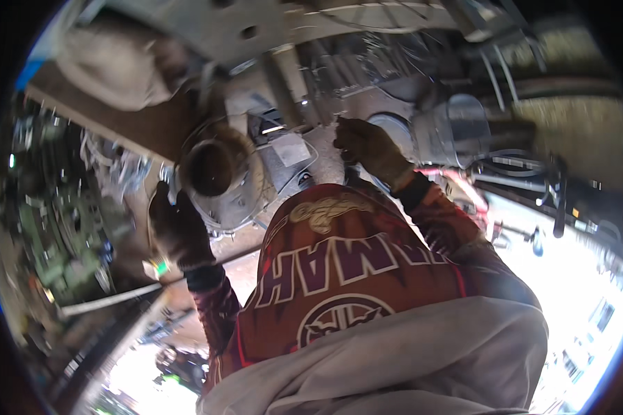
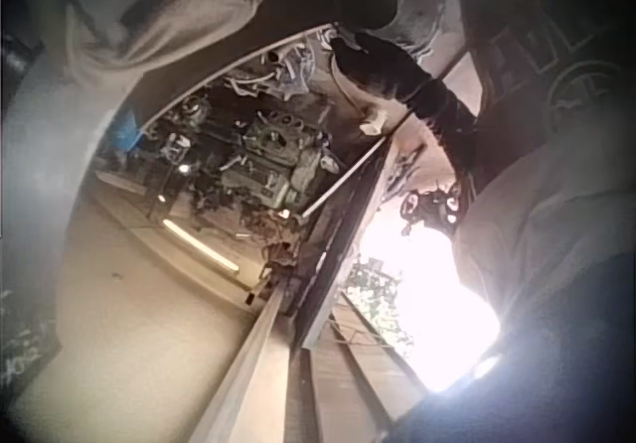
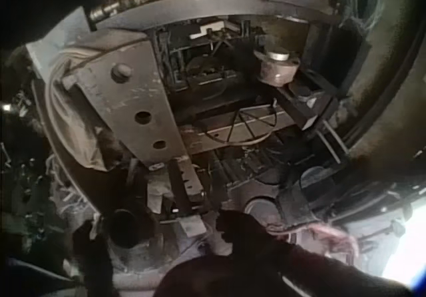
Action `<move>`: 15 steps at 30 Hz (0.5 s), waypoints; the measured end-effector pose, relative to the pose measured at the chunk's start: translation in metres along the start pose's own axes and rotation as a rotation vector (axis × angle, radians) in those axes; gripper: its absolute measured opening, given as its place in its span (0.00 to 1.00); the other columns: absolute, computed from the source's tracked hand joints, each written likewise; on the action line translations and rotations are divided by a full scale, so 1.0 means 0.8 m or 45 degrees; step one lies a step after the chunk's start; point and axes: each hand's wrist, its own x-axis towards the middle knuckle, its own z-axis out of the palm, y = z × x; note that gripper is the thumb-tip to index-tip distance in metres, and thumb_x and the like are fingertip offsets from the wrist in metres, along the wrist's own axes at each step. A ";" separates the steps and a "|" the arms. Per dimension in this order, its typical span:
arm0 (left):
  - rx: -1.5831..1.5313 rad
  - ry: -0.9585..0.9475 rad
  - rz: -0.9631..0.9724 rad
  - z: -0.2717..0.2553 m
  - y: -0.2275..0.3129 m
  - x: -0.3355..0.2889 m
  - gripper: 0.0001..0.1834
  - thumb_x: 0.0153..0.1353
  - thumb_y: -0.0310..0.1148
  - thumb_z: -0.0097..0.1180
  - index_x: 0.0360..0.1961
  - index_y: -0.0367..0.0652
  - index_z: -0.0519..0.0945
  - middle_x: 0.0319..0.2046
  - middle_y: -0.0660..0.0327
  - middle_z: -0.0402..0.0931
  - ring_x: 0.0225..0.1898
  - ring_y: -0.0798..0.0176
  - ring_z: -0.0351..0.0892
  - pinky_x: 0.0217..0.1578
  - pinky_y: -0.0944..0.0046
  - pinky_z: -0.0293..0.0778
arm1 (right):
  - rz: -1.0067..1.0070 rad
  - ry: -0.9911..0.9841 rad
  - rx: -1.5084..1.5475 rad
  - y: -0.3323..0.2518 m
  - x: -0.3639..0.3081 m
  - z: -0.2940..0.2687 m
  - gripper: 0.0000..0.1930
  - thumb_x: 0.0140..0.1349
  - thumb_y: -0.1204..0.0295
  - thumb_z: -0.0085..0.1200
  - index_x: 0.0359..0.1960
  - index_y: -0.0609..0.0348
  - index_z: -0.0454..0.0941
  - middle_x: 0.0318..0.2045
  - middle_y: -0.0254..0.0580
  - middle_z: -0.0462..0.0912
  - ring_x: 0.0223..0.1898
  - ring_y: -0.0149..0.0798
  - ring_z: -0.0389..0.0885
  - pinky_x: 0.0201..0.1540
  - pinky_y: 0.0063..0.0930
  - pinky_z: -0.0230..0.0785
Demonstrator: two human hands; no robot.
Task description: The person picks up metal rods one by one from a pile and places them into a cylindrical metal container.
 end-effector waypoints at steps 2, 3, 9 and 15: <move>-0.228 0.088 0.421 -0.010 0.051 0.022 0.18 0.67 0.32 0.60 0.56 0.38 0.81 0.53 0.50 0.82 0.53 0.52 0.81 0.54 0.55 0.77 | 0.091 0.125 -0.055 0.009 -0.003 -0.013 0.20 0.72 0.60 0.57 0.57 0.61 0.77 0.39 0.37 0.84 0.31 0.29 0.80 0.36 0.26 0.76; -0.295 0.005 0.533 -0.018 0.093 0.031 0.17 0.66 0.31 0.61 0.55 0.38 0.82 0.52 0.50 0.83 0.53 0.52 0.81 0.54 0.55 0.77 | 0.127 0.161 0.024 0.025 0.003 -0.023 0.19 0.72 0.60 0.57 0.56 0.61 0.77 0.37 0.36 0.83 0.31 0.29 0.80 0.35 0.26 0.75; -0.425 0.119 1.479 0.054 0.353 0.121 0.22 0.58 0.36 0.69 0.53 0.39 0.83 0.53 0.53 0.82 0.51 0.50 0.82 0.52 0.56 0.77 | 0.407 0.130 0.348 0.185 0.083 -0.105 0.16 0.74 0.57 0.52 0.46 0.58 0.79 0.28 0.34 0.79 0.25 0.32 0.76 0.28 0.27 0.71; -0.059 0.234 1.753 0.137 0.482 0.201 0.15 0.63 0.28 0.62 0.51 0.42 0.83 0.53 0.53 0.81 0.55 0.51 0.81 0.58 0.54 0.76 | 0.346 0.472 0.149 0.264 0.200 -0.195 0.24 0.72 0.48 0.47 0.39 0.58 0.82 0.22 0.41 0.80 0.21 0.38 0.81 0.26 0.36 0.78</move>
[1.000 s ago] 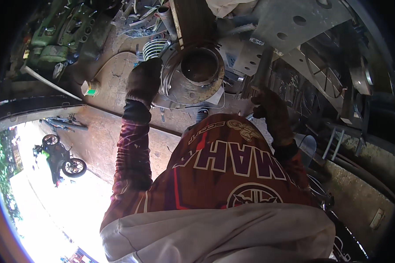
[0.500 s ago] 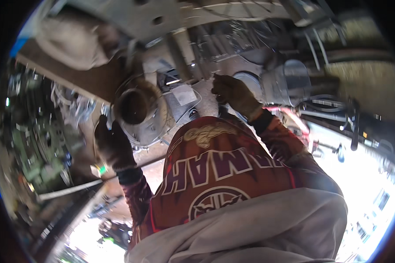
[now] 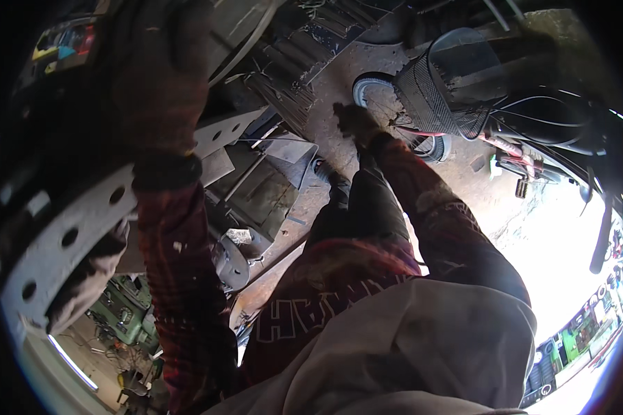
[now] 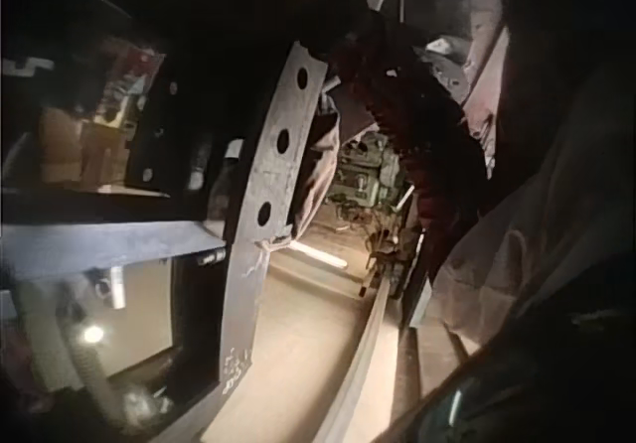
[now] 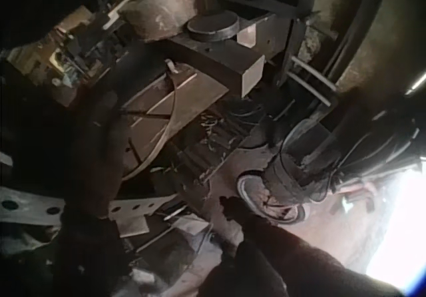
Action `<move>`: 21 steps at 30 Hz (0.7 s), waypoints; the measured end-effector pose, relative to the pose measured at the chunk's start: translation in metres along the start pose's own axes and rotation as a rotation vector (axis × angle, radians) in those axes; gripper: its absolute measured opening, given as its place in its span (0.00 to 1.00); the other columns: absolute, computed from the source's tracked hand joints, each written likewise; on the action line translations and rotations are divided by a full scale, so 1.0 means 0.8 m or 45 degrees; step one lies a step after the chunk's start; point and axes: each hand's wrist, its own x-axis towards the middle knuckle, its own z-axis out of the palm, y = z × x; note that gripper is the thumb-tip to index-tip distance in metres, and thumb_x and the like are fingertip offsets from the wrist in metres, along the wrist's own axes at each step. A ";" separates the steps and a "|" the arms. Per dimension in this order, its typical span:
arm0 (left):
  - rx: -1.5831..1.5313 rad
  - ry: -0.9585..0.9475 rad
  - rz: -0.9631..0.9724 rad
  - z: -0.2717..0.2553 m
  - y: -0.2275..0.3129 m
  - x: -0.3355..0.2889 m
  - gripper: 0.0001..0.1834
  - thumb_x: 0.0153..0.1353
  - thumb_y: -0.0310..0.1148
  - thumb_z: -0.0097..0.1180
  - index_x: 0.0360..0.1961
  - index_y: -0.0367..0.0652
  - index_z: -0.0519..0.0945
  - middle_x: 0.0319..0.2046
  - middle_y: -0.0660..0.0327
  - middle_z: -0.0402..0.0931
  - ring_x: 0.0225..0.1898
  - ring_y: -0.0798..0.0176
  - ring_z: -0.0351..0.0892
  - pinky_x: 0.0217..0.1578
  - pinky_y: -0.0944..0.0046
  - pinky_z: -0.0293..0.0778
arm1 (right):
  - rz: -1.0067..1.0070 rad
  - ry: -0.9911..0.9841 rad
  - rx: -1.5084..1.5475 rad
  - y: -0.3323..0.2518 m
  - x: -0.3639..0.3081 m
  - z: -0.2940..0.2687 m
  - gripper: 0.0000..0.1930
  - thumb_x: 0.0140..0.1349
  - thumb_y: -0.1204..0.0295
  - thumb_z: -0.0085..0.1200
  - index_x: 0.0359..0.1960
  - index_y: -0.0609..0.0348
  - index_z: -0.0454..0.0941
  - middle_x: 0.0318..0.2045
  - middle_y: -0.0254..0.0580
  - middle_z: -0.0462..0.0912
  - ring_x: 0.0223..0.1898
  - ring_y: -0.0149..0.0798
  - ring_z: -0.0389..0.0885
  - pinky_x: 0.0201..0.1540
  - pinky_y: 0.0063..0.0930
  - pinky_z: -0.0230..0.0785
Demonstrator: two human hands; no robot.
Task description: The person picks up metal rods one by one from a pile and places them into a cylindrical metal container.
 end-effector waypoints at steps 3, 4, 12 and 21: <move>0.163 -0.093 0.139 0.037 -0.012 0.011 0.14 0.63 0.24 0.60 0.50 0.44 0.83 0.53 0.55 0.82 0.55 0.53 0.81 0.58 0.53 0.76 | 0.041 0.158 0.153 0.004 0.098 -0.035 0.25 0.72 0.47 0.47 0.40 0.57 0.83 0.22 0.41 0.81 0.21 0.38 0.81 0.26 0.37 0.78; 0.196 -0.053 0.198 0.039 -0.018 0.002 0.14 0.63 0.23 0.60 0.50 0.45 0.83 0.52 0.55 0.82 0.55 0.53 0.81 0.57 0.54 0.77 | 0.104 0.219 0.205 -0.003 0.124 -0.040 0.25 0.71 0.46 0.47 0.40 0.57 0.83 0.22 0.41 0.81 0.21 0.39 0.81 0.26 0.37 0.78; -0.503 -0.048 -0.359 0.048 -0.009 -0.017 0.15 0.68 0.25 0.55 0.55 0.36 0.80 0.54 0.52 0.81 0.55 0.52 0.82 0.56 0.56 0.77 | 0.139 0.260 -0.012 0.024 0.348 -0.047 0.21 0.72 0.50 0.51 0.38 0.57 0.81 0.27 0.43 0.83 0.24 0.42 0.82 0.26 0.38 0.77; -0.817 -0.020 -0.609 0.048 0.004 -0.023 0.16 0.71 0.26 0.53 0.55 0.30 0.79 0.55 0.47 0.81 0.56 0.48 0.81 0.57 0.55 0.76 | 0.235 0.277 0.042 0.040 0.363 -0.026 0.20 0.73 0.52 0.47 0.38 0.56 0.81 0.28 0.43 0.84 0.25 0.41 0.84 0.28 0.39 0.79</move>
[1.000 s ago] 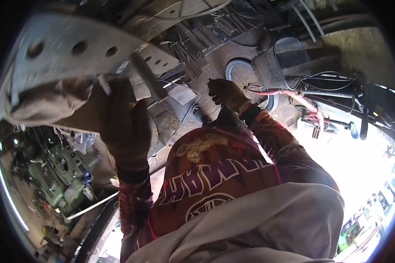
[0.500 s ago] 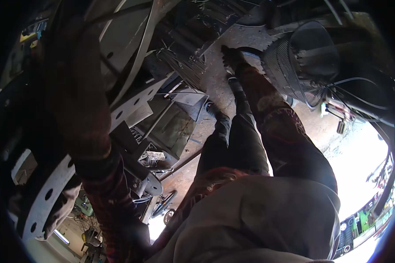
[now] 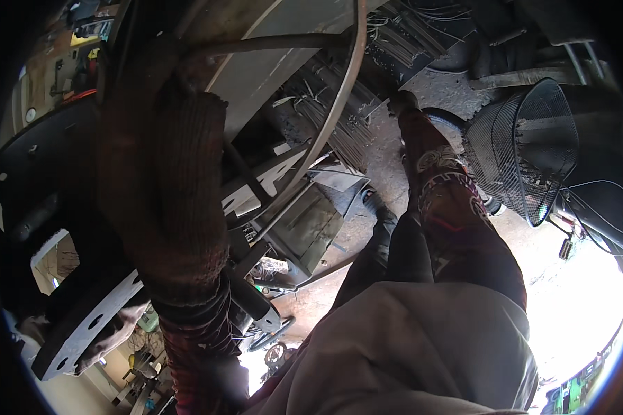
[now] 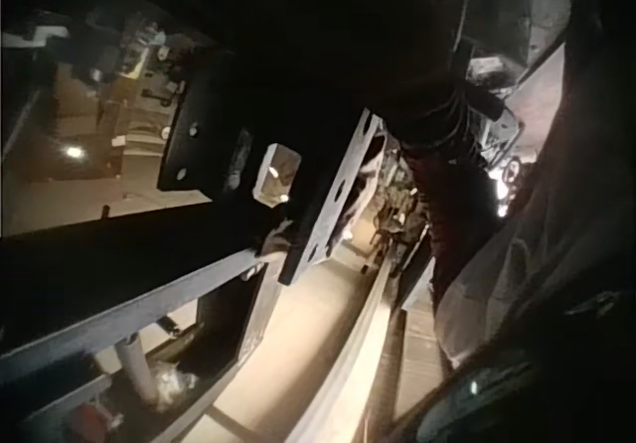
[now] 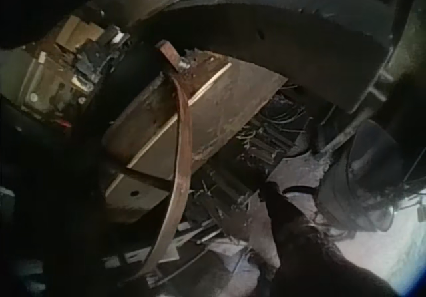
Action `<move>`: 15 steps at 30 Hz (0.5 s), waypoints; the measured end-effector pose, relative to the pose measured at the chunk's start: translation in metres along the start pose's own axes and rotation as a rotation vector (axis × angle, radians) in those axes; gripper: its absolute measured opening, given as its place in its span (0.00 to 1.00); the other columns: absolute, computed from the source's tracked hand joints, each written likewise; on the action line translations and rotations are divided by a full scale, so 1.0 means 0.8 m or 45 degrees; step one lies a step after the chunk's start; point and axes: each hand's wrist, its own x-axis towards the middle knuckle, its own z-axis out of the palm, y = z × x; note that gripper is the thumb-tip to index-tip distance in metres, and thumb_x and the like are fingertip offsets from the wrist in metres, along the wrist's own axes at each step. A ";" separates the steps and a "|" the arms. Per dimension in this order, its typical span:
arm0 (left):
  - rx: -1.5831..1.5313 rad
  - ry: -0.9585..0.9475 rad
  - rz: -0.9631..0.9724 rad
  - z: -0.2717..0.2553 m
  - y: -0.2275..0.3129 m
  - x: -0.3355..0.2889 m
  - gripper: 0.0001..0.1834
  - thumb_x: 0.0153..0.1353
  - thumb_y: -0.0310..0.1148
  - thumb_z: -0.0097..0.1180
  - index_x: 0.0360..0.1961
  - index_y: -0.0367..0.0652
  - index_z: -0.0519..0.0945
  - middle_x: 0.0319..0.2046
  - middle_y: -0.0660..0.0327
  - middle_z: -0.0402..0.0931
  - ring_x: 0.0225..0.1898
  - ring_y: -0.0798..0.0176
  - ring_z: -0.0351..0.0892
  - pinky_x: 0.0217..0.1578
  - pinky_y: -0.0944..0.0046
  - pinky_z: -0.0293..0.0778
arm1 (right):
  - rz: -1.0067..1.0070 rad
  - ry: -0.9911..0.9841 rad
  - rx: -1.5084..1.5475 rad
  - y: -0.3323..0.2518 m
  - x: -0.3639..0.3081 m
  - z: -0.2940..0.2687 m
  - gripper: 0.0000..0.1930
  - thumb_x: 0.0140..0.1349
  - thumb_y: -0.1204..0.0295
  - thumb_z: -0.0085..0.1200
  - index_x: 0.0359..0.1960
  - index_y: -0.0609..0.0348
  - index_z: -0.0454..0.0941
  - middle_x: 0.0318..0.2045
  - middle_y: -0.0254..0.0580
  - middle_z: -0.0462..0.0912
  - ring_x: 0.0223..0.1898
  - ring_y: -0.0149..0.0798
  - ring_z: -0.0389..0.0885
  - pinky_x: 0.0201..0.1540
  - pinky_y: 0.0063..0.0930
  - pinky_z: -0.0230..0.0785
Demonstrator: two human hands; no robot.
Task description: The person picks up metal rods one by one from a pile and places them into a cylindrical metal container.
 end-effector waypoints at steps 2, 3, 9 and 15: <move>-0.134 -0.004 -0.090 -0.004 0.009 0.002 0.15 0.69 0.26 0.54 0.55 0.30 0.80 0.55 0.47 0.80 0.56 0.48 0.81 0.57 0.55 0.76 | -0.117 -0.017 -0.125 -0.014 -0.019 -0.004 0.20 0.73 0.52 0.46 0.38 0.56 0.81 0.28 0.42 0.84 0.24 0.40 0.83 0.28 0.38 0.79; -0.184 -0.042 -0.078 -0.001 0.010 0.009 0.15 0.69 0.25 0.54 0.54 0.30 0.80 0.55 0.47 0.80 0.56 0.49 0.81 0.56 0.55 0.76 | -0.232 0.017 -0.273 -0.002 -0.016 -0.022 0.21 0.73 0.52 0.46 0.38 0.56 0.82 0.27 0.41 0.84 0.24 0.39 0.83 0.27 0.37 0.79; 0.221 -0.091 0.058 -0.006 0.014 0.006 0.14 0.66 0.20 0.55 0.52 0.30 0.79 0.57 0.48 0.80 0.56 0.48 0.82 0.56 0.56 0.77 | -0.286 0.007 -0.254 0.016 -0.098 -0.034 0.25 0.74 0.48 0.42 0.40 0.57 0.84 0.24 0.41 0.84 0.24 0.37 0.85 0.28 0.34 0.77; 0.373 -0.096 0.225 -0.004 0.012 0.010 0.16 0.72 0.24 0.49 0.58 0.32 0.78 0.58 0.46 0.78 0.59 0.50 0.80 0.58 0.57 0.77 | -0.276 -0.188 0.011 0.044 -0.086 -0.052 0.31 0.74 0.43 0.37 0.42 0.58 0.83 0.24 0.40 0.84 0.25 0.38 0.84 0.35 0.37 0.78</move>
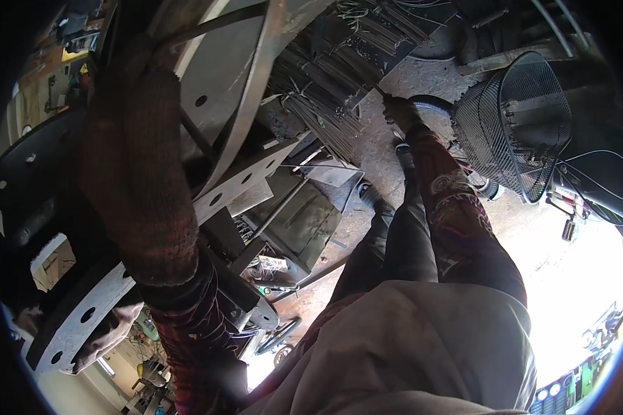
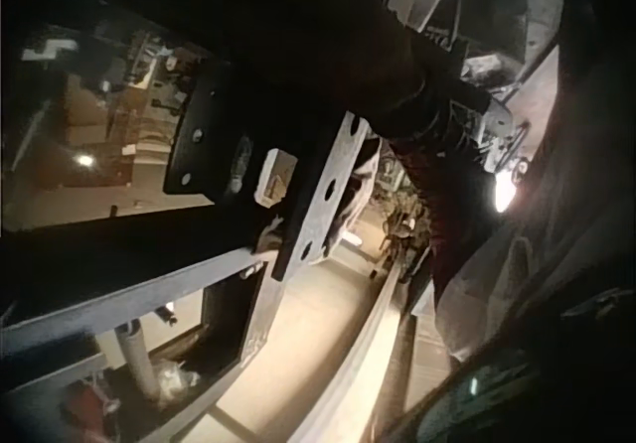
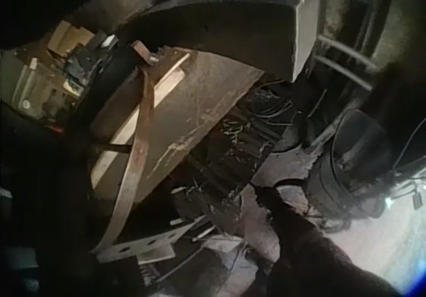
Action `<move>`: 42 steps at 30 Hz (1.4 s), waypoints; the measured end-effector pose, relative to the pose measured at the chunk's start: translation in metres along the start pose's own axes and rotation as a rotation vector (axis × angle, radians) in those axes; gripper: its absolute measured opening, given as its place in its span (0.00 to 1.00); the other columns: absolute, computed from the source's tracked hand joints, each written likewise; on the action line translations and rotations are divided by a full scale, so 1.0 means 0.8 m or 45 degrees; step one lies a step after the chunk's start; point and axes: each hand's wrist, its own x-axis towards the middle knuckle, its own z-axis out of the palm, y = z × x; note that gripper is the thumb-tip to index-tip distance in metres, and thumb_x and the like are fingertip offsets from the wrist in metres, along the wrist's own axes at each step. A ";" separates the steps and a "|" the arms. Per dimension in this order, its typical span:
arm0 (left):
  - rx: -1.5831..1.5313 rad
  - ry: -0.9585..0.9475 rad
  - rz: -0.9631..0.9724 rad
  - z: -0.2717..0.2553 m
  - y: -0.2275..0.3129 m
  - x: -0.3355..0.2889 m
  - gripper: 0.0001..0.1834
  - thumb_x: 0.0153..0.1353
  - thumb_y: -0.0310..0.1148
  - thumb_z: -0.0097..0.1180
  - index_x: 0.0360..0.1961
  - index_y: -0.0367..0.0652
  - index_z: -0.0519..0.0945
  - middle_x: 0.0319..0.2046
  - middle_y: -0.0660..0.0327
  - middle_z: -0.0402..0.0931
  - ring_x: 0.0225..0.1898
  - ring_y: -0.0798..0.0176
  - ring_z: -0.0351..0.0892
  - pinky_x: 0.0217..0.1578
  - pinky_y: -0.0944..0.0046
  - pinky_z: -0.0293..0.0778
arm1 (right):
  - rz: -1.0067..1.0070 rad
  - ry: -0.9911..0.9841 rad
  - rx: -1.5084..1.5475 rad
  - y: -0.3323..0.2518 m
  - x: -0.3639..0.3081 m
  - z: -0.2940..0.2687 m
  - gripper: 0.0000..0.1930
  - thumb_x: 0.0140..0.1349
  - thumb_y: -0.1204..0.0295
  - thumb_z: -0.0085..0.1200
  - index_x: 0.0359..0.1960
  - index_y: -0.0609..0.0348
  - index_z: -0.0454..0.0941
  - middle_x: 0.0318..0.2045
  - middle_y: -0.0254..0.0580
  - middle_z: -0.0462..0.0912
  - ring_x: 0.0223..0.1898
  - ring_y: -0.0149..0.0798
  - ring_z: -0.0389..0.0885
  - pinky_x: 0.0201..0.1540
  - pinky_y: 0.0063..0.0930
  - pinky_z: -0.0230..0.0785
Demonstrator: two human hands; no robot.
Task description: The person picks up metal rods one by one from a pile and places them into a cylindrical metal container.
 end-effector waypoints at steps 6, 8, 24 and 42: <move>0.202 -0.040 0.172 -0.006 -0.027 -0.004 0.16 0.75 0.25 0.47 0.60 0.33 0.77 0.58 0.45 0.78 0.59 0.51 0.80 0.57 0.56 0.77 | -0.087 0.323 -0.926 -0.103 -0.008 0.012 0.28 0.76 0.47 0.37 0.41 0.56 0.85 0.35 0.49 0.87 0.39 0.48 0.87 0.44 0.45 0.77; 0.057 -0.023 -0.065 -0.006 -0.016 -0.001 0.16 0.74 0.24 0.49 0.59 0.33 0.78 0.58 0.45 0.78 0.58 0.51 0.80 0.56 0.56 0.78 | -0.067 0.362 -1.231 -0.138 -0.029 0.010 0.31 0.75 0.45 0.34 0.46 0.57 0.86 0.44 0.52 0.87 0.49 0.53 0.86 0.52 0.50 0.75; -0.433 0.137 -0.072 0.015 -0.015 -0.003 0.18 0.62 0.17 0.57 0.53 0.38 0.81 0.47 0.51 0.84 0.44 0.47 0.86 0.50 0.52 0.81 | 0.265 -0.231 0.650 -0.030 -0.102 -0.011 0.23 0.72 0.41 0.49 0.34 0.47 0.77 0.16 0.27 0.65 0.19 0.27 0.67 0.25 0.29 0.63; 0.001 0.173 -0.185 -0.006 0.007 -0.007 0.17 0.64 0.48 0.62 0.47 0.49 0.83 0.41 0.55 0.83 0.41 0.51 0.85 0.39 0.52 0.80 | -0.345 -0.145 -0.245 -0.100 -0.440 0.027 0.20 0.77 0.64 0.46 0.65 0.60 0.71 0.31 0.42 0.82 0.28 0.34 0.81 0.35 0.31 0.75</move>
